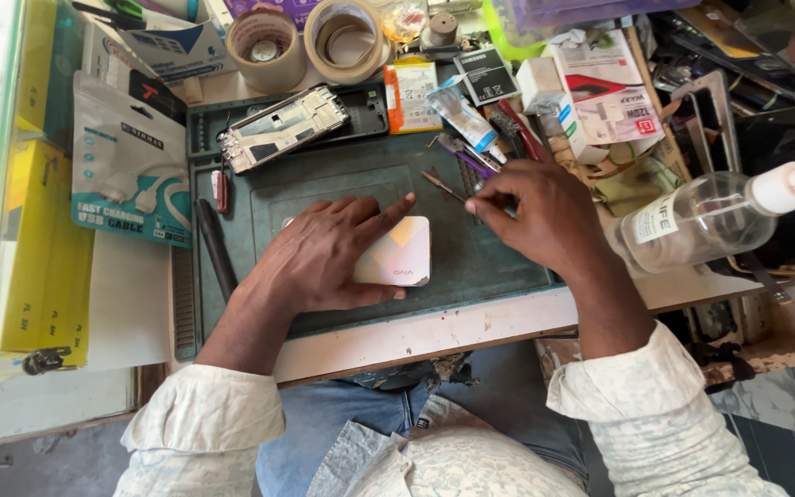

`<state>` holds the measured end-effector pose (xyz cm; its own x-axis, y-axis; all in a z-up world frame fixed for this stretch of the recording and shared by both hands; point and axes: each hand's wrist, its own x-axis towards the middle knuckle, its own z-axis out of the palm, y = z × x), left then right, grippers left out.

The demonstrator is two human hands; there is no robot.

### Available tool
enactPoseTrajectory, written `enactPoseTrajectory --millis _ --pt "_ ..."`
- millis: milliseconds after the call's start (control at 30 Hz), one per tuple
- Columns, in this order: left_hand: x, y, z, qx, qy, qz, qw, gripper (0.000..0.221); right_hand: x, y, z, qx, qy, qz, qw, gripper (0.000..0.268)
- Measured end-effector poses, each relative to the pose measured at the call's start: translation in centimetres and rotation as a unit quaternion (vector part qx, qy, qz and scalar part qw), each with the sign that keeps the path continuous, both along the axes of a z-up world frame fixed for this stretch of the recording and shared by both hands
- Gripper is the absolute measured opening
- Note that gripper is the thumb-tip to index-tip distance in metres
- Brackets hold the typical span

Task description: The person disassembles a smartphone at a workbench, removing the back cover and using a small screwdriver to remove screws from the internal chassis.

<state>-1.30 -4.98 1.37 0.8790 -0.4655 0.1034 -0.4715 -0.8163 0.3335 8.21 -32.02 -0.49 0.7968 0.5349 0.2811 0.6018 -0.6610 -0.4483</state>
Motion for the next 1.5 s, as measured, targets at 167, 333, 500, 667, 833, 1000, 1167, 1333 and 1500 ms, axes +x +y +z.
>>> enactPoseTrajectory --millis 167,333,500,667,833,1000,1167,1333,1500 --pt "0.0 0.1 0.0 -0.001 -0.007 -0.006 1.000 0.103 -0.2 0.1 0.2 -0.029 -0.007 -0.022 0.999 0.018" --pt "0.0 -0.3 -0.4 0.017 -0.013 -0.005 1.000 0.103 -0.2 0.5 -0.3 -0.042 -0.018 -0.048 0.998 0.016" --pt "0.1 -0.4 -0.5 0.031 -0.010 0.003 0.999 0.103 -0.1 0.7 -0.6 -0.037 -0.004 -0.066 0.997 0.017" --pt "0.2 -0.3 -0.5 0.017 -0.006 0.008 1.000 0.101 -0.4 1.1 -1.0 -0.013 -0.051 -0.085 0.995 0.014" --pt "0.0 -0.2 -0.7 0.004 -0.018 0.000 1.000 0.097 -1.0 2.3 -1.2 0.023 -0.082 -0.032 0.996 0.006" --pt "-0.2 -0.1 -1.8 -0.044 -0.064 0.001 0.997 0.063 -0.8 4.1 -1.7 -0.010 -0.110 -0.015 0.994 0.014" --pt "-0.2 -0.6 -1.9 -0.037 -0.065 0.030 0.997 0.051 -0.6 4.0 -1.2 -0.003 -0.095 0.007 0.995 0.007" --pt "-0.4 -0.7 -1.4 -0.020 -0.058 0.028 0.998 0.052 -1.1 3.7 -1.0 -0.004 -0.122 0.043 0.992 0.010" --pt "-0.3 -0.7 -1.0 -0.021 -0.054 0.019 0.998 0.056 -0.7 3.6 -0.5 -0.039 -0.096 0.078 0.992 0.015"
